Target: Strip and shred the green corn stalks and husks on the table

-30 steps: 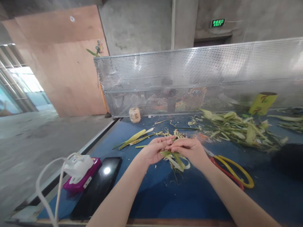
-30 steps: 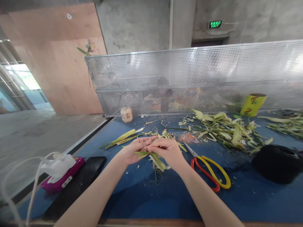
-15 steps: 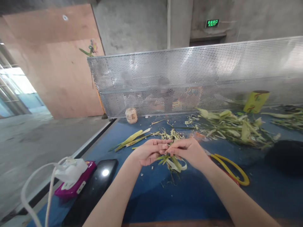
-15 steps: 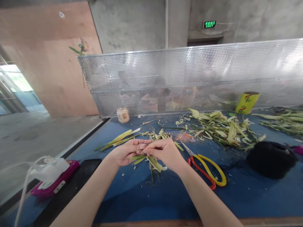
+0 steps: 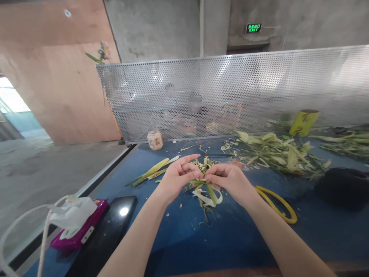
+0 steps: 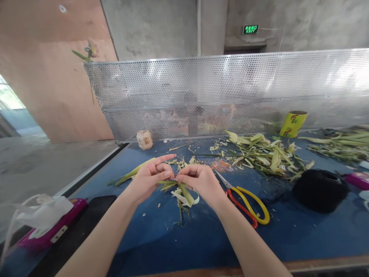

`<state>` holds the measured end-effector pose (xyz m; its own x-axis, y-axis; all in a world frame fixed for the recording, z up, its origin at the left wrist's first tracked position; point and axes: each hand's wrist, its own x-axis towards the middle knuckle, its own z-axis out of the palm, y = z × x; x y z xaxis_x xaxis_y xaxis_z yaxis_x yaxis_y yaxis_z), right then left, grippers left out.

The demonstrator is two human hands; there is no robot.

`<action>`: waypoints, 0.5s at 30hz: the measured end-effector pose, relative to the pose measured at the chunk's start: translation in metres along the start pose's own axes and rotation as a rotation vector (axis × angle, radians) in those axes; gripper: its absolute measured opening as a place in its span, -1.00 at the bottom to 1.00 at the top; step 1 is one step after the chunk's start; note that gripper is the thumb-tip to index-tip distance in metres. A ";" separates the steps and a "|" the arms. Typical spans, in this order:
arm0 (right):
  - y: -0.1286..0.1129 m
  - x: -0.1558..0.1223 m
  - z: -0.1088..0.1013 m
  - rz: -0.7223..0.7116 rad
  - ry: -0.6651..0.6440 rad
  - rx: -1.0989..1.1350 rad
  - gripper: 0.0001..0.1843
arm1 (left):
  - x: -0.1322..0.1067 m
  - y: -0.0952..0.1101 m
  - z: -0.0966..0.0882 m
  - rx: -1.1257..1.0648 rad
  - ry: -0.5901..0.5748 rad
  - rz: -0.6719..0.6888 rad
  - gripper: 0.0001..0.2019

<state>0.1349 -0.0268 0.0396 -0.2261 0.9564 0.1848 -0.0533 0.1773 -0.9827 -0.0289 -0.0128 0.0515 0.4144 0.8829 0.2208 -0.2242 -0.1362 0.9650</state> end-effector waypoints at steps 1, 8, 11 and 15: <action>0.000 0.000 0.000 0.000 0.015 0.001 -0.79 | 0.000 0.000 0.000 0.025 0.010 0.018 -0.49; -0.004 -0.001 0.001 0.015 0.045 -0.103 -0.73 | -0.001 -0.001 0.001 0.103 -0.006 0.066 -0.49; -0.005 -0.002 0.001 0.003 0.019 -0.143 -0.83 | -0.002 -0.001 0.001 0.125 0.003 0.099 -0.49; -0.002 -0.003 0.002 -0.013 -0.007 -0.205 -0.89 | -0.002 0.000 0.002 0.149 0.005 0.132 -0.48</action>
<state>0.1338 -0.0305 0.0408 -0.2338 0.9522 0.1965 0.1428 0.2336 -0.9618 -0.0279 -0.0155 0.0518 0.3857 0.8551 0.3466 -0.1434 -0.3155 0.9380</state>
